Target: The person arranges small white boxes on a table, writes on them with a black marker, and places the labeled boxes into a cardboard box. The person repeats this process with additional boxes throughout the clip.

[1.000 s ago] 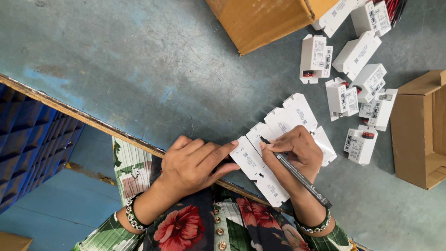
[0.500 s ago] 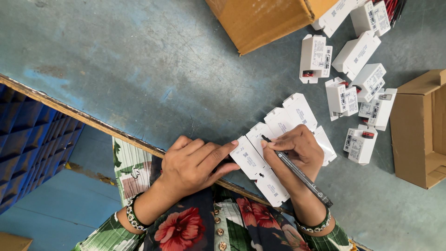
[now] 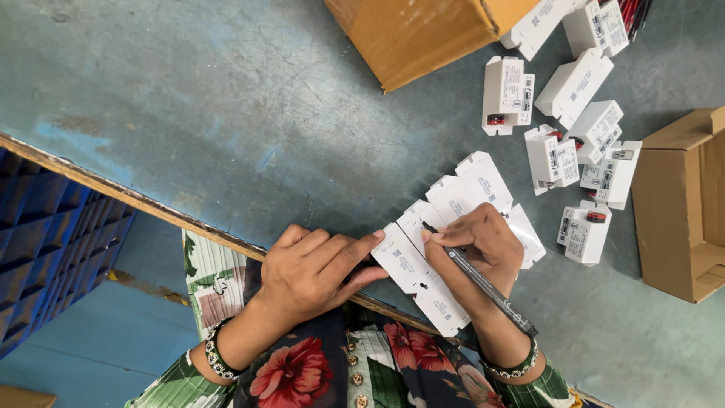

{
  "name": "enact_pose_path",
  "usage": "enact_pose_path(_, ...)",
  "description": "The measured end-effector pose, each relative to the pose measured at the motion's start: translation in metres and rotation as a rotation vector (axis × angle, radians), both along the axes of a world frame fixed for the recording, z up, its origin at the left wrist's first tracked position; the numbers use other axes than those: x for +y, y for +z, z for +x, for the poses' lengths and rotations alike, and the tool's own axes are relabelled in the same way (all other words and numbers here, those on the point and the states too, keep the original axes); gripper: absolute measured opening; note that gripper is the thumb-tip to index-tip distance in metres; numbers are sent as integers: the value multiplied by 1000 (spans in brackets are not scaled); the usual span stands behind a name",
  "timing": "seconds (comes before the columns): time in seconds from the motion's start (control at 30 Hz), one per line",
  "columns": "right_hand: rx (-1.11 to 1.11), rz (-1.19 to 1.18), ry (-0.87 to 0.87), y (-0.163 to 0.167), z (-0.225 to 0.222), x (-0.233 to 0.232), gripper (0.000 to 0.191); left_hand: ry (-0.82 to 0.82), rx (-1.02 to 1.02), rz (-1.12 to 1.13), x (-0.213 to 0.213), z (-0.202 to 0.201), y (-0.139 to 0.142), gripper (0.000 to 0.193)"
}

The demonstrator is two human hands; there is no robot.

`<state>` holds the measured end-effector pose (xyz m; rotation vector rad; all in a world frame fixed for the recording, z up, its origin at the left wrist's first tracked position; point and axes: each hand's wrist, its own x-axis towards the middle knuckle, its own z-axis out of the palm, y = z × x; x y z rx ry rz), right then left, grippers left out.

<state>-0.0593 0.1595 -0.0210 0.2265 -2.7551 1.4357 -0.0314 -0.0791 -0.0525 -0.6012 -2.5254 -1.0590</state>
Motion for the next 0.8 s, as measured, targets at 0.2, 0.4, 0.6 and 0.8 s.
enact_pose_path(0.2, -23, -7, -1, 1, 1, 1, 18, -2, -3, -5, 0, 0, 0, 48)
enact_pose_path(0.4, -5, -20, -8, -2, 1, 2, 19, -1, -8, -6, 0, 0, 0, 47)
enact_pose_path(0.6, -22, -45, -34, -4, -1, 1, 20, 6, -3, -4, 1, 0, -1, 48)
enact_pose_path(0.8, -28, -40, -42, -4, -2, 1, 18, 11, 0, -7, 2, 0, -2, 49)
